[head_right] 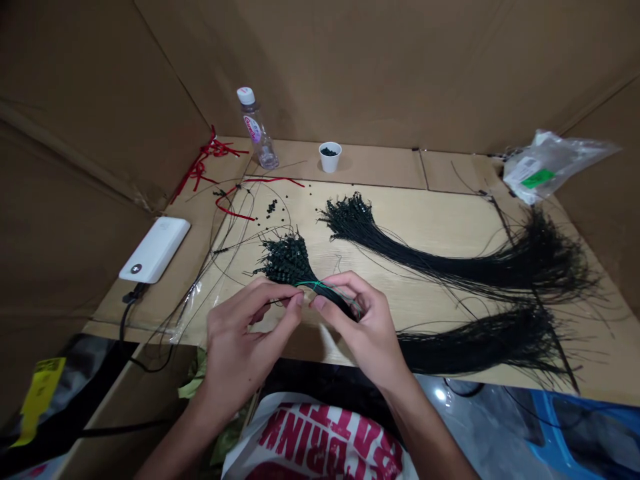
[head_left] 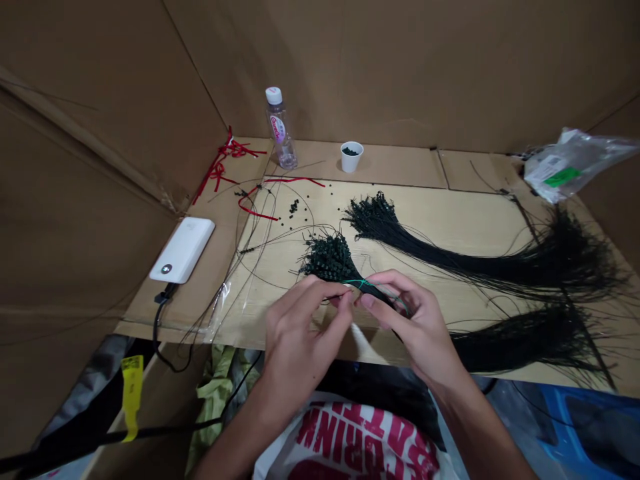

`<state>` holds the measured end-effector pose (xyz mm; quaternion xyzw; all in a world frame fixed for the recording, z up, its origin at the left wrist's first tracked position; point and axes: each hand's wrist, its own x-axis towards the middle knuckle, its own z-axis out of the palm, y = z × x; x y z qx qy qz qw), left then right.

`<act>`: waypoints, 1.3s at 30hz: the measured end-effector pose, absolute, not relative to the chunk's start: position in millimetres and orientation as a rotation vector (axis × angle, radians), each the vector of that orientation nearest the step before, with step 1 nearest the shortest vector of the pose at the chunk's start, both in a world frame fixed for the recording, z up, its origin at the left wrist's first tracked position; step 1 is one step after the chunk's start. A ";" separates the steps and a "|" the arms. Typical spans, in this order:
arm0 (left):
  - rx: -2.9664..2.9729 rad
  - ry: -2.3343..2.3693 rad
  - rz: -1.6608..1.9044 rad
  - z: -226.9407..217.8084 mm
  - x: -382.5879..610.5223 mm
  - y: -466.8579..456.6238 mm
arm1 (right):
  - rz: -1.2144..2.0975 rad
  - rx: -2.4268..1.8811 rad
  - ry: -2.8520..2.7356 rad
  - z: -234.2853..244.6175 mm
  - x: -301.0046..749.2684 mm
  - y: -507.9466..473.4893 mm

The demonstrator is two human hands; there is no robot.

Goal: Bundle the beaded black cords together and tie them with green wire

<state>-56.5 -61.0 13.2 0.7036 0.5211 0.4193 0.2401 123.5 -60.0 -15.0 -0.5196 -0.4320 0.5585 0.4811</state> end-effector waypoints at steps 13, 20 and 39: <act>2.062 1.384 1.206 5.9 -49.8 -57.3 | 1.446 -1.182 -0.971 -15.1 125.4 -62.3; 2.055 1.420 1.191 6.7 -48.6 -58.7 | 1.375 -1.207 -1.043 -12.2 123.8 -63.8; 1.983 1.446 1.048 21.6 -53.0 -59.1 | 1.159 -1.279 -1.211 -2.5 114.7 -70.2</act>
